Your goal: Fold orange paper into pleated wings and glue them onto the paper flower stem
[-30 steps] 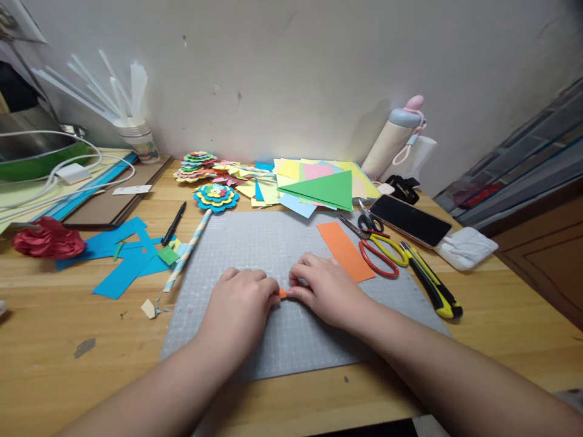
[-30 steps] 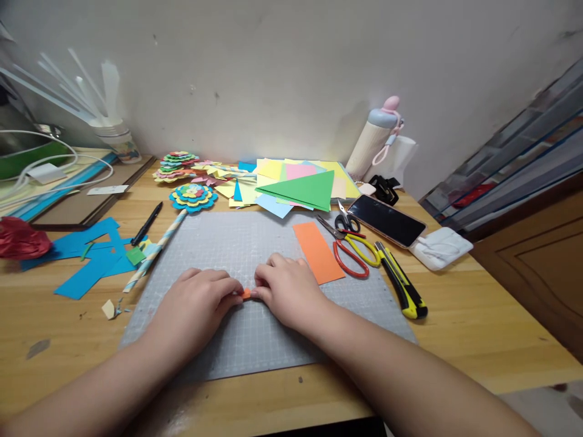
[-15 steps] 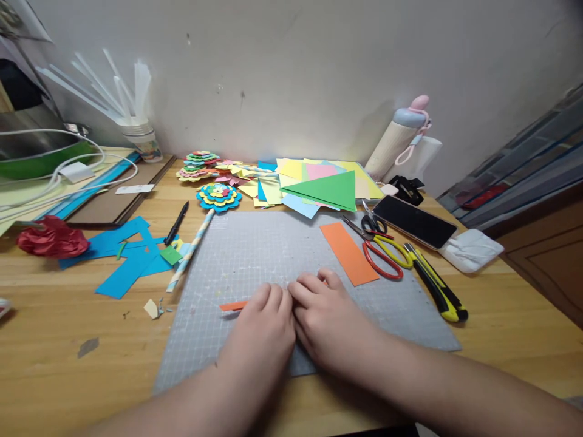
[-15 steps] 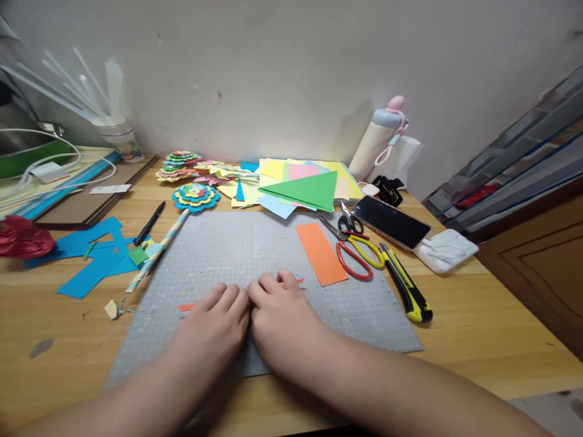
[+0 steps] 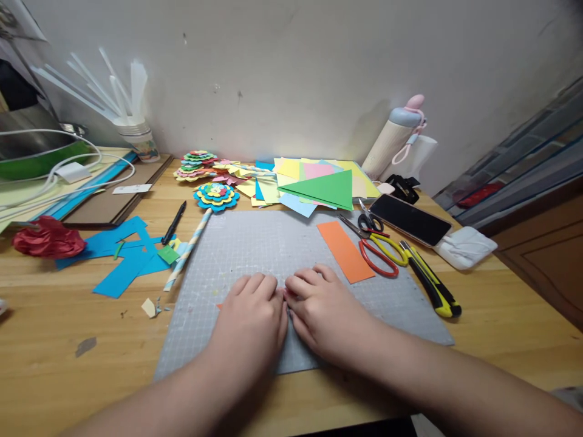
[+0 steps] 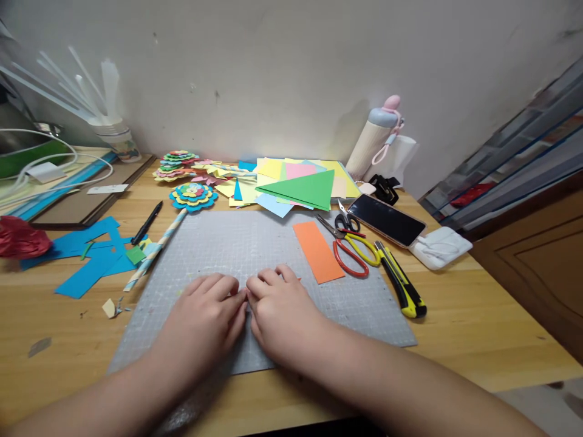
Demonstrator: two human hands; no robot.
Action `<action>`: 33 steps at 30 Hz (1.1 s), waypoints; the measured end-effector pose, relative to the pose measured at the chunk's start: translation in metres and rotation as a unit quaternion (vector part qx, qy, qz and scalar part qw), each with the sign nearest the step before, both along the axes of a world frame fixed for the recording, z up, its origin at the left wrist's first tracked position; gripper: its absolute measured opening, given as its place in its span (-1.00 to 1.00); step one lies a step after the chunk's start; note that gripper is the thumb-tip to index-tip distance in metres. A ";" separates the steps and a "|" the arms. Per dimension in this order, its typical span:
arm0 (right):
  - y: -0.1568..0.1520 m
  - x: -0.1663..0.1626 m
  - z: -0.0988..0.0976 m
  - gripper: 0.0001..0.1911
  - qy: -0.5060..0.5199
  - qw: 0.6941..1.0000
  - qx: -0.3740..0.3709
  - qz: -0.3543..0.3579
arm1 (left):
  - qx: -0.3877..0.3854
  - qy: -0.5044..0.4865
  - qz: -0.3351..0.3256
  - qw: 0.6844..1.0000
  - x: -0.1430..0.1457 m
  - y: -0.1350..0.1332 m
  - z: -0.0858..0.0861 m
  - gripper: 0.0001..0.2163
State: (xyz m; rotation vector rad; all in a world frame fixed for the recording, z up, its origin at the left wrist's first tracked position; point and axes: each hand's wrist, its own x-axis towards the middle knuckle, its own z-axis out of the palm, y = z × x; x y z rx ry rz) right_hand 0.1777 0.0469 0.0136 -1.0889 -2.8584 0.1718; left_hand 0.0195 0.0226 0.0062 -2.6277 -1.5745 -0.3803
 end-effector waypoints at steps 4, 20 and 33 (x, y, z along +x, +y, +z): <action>-0.001 -0.001 0.003 -0.84 0.006 1.000 0.005 0.002 | 0.035 0.073 -0.066 0.994 0.004 -0.004 -0.005 -0.82; 0.006 0.017 0.015 -0.82 0.041 0.987 0.066 -0.143 | 0.028 0.121 -0.088 0.988 0.002 -0.004 -0.006 -0.83; 0.023 0.009 -0.011 -0.95 0.141 0.984 -0.102 -0.039 | -0.015 0.055 -0.043 0.997 -0.001 -0.002 -0.003 -0.84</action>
